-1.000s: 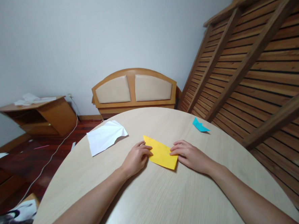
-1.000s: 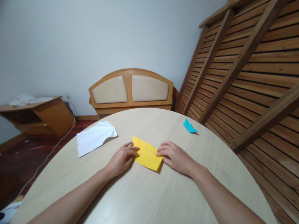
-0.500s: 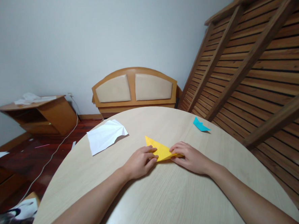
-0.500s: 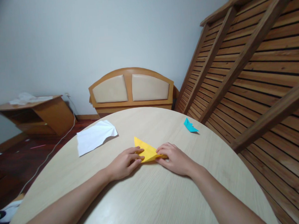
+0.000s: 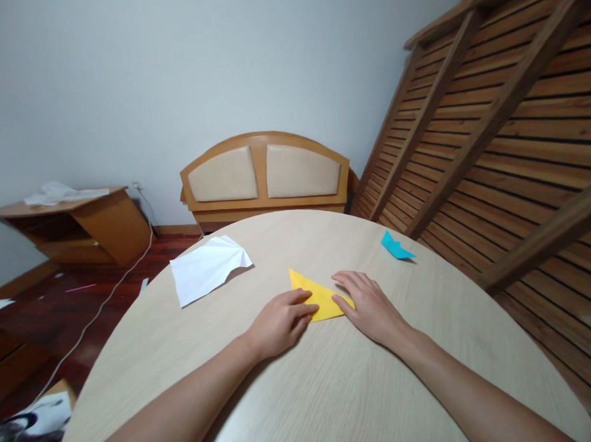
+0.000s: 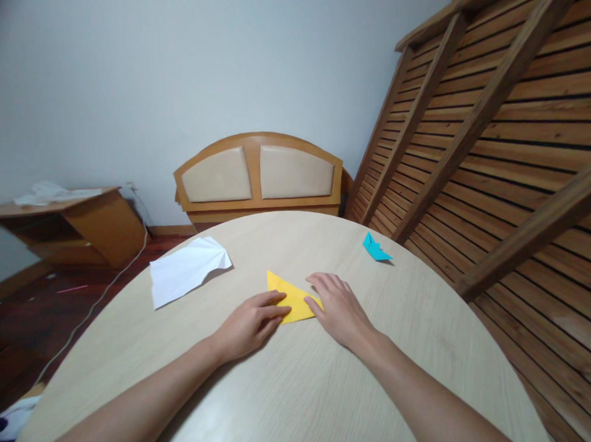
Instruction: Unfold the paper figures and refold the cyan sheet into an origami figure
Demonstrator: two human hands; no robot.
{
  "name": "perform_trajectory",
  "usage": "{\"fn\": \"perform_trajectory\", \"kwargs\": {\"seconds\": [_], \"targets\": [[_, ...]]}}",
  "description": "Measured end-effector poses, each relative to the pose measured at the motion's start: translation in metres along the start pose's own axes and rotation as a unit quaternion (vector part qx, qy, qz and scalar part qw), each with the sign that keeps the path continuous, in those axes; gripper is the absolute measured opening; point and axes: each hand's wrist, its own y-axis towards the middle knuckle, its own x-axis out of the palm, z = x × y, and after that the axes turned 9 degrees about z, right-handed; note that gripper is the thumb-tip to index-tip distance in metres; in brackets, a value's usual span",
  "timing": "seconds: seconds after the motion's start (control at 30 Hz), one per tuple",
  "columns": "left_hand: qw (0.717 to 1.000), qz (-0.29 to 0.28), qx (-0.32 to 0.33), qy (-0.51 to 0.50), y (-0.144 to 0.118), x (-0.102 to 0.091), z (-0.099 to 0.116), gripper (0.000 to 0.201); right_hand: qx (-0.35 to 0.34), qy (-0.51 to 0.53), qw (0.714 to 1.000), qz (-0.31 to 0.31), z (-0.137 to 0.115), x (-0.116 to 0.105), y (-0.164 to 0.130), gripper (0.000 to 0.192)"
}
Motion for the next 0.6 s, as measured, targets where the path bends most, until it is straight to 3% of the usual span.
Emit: {"fn": "perform_trajectory", "kwargs": {"seconds": [0.07, 0.2, 0.3, 0.47, 0.6], "targets": [[1.000, 0.007, 0.001, 0.014, 0.002, 0.000, 0.002, 0.031, -0.020, -0.004, 1.000, -0.019, -0.015, 0.000, -0.004, 0.041], [1.000, 0.004, 0.024, 0.018, 0.005, -0.004, 0.007, 0.030, -0.050, 0.034, 0.984, -0.166, -0.044, 0.002, -0.015, 0.066], [0.999, -0.007, 0.027, 0.025, 0.005, -0.007, 0.009, 0.031, -0.030, 0.035, 0.972, -0.229, -0.046, 0.001, -0.016, 0.078], [0.999, -0.014, 0.021, 0.042, 0.003, -0.006, 0.007, 0.034, 0.021, -0.012, 0.969, -0.246, -0.020, -0.005, -0.011, 0.077], [0.999, -0.002, 0.016, 0.035, 0.002, -0.003, 0.004, 0.034, 0.051, -0.075, 0.974, -0.209, -0.009, -0.007, -0.012, 0.072]]}}
